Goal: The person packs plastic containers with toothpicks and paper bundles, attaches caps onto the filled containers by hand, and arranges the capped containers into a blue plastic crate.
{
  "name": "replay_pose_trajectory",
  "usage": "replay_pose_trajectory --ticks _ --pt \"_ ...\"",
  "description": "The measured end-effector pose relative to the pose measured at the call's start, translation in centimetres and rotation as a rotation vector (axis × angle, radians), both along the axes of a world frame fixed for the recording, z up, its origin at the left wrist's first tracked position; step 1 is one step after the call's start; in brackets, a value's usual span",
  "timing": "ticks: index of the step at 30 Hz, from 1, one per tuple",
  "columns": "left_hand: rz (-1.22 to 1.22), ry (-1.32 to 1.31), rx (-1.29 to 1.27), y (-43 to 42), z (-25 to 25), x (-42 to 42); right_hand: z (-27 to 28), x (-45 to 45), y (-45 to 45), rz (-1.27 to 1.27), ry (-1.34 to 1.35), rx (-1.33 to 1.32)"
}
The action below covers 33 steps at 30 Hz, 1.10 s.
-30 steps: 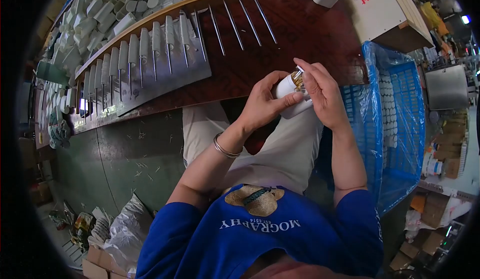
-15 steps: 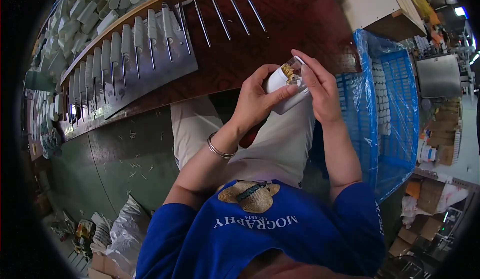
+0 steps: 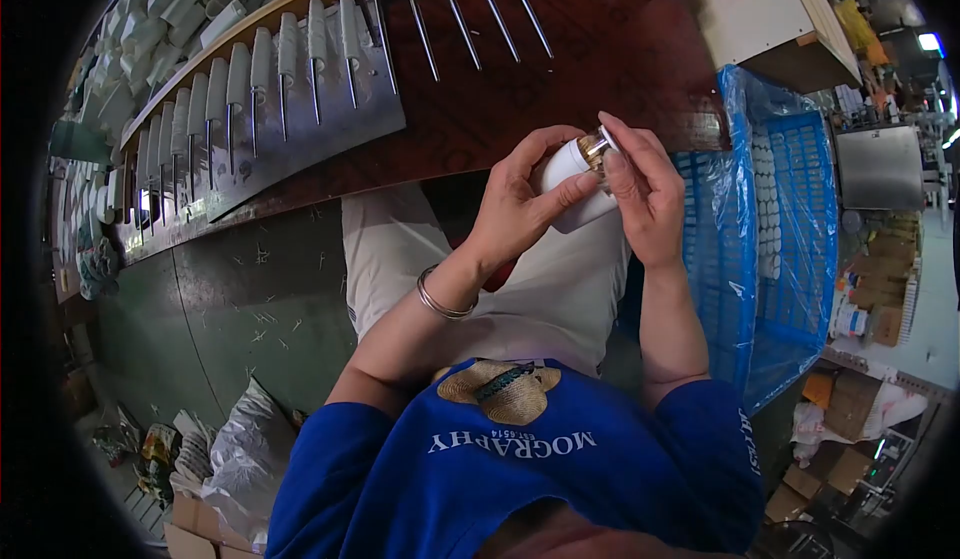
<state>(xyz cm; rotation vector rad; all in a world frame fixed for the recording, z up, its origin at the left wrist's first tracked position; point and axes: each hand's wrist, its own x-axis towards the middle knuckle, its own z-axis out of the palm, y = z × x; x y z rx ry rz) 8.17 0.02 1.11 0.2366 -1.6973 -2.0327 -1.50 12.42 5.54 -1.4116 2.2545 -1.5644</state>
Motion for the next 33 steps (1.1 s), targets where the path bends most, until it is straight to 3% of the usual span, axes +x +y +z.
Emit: replay_pose_trajectory --ticks 18,28,33 --pt "0.045 -0.016 -0.154 0.2 -0.3 0.8 -0.5 0.9 -0.1 0.024 -0.036 0.034" --pt "-0.034 -0.131 -0.055 0.0 -0.3 1.3 -1.2 1.0 -0.2 0.004 -0.186 0.021" --pt "0.072 -0.071 -0.146 0.4 -1.0 1.1 -1.5 1.2 -0.3 0.002 -0.168 0.027"
